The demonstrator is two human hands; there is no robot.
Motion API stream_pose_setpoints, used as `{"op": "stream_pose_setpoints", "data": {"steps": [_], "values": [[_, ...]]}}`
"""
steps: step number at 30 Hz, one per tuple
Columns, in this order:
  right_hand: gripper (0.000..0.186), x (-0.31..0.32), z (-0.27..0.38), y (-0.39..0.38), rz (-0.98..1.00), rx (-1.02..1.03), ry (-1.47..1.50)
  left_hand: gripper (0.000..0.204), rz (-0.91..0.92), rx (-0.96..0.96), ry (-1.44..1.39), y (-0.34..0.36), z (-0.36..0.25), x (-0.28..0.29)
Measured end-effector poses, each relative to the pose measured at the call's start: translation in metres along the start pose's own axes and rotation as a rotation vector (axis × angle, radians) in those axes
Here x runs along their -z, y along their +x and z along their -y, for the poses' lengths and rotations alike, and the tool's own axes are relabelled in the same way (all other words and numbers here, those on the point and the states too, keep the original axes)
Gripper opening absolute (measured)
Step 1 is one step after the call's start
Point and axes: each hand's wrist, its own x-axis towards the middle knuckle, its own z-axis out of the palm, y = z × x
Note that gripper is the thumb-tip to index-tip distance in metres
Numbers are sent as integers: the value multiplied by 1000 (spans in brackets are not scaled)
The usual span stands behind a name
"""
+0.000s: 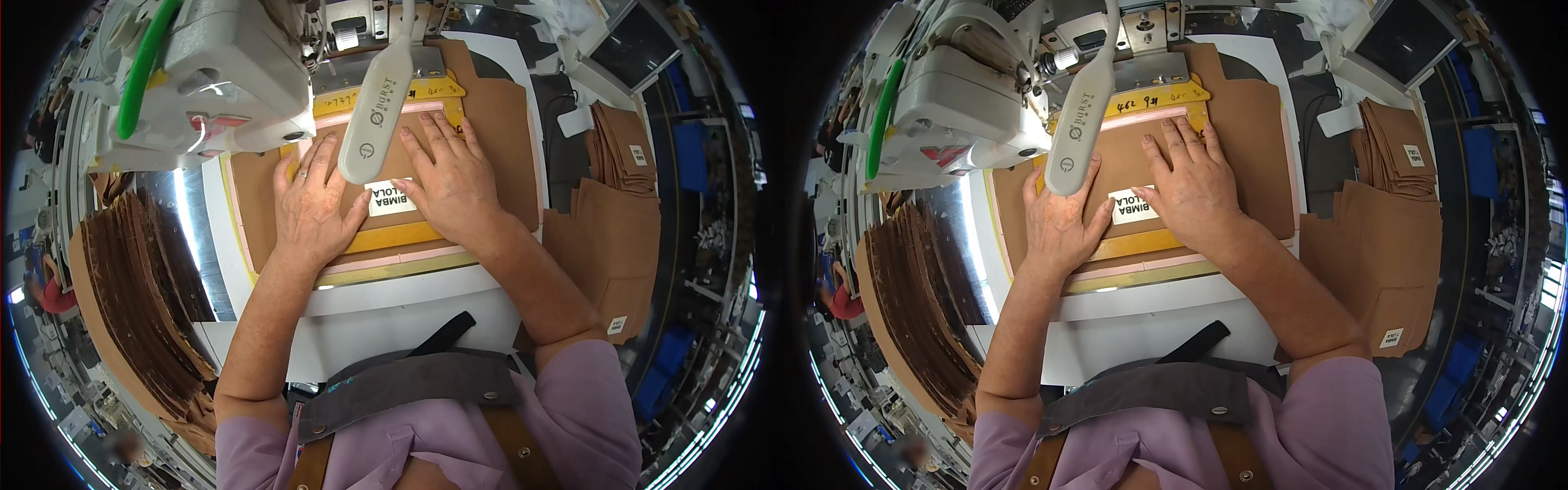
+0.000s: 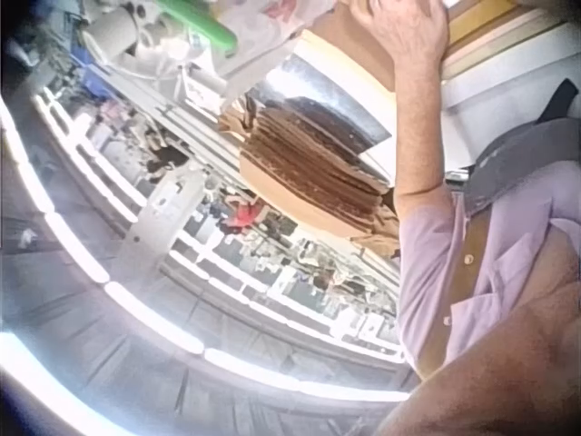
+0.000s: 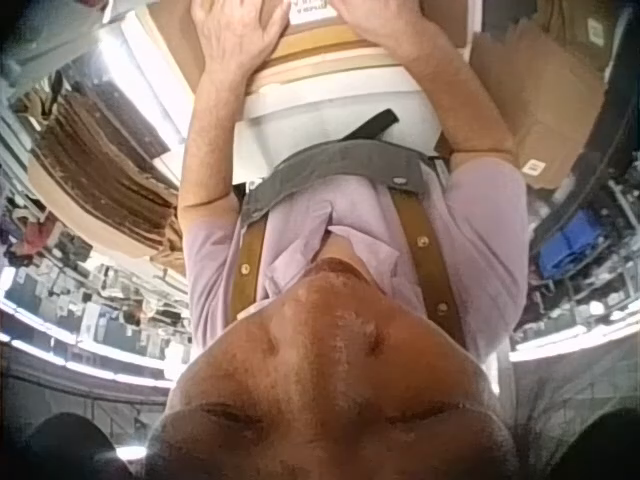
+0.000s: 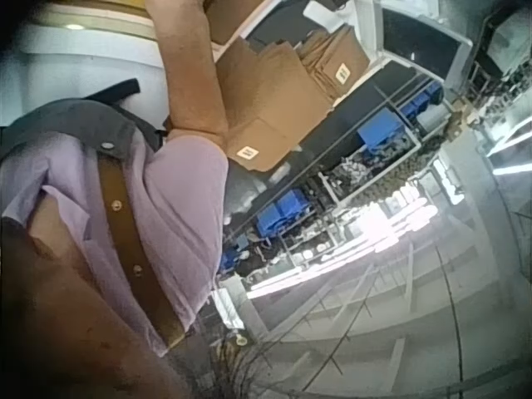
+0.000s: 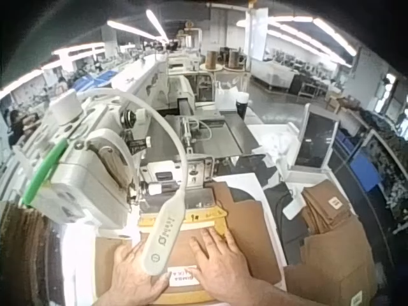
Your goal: Sewing and assembling leather components using an industrial sewing machine.
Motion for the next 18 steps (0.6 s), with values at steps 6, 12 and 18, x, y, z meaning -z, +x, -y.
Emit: {"op": "stream_pose_setpoints", "data": {"steps": [6,12,18], "values": [[61,-1,-1,2,13,16,-3,49,25,-14,52,4,-3,4],[62,6,-2,4,27,19,-8,50,19,-13,55,5,-3,3],[62,11,-6,6,62,36,-73,51,16,-14,42,2,0,2]]}}
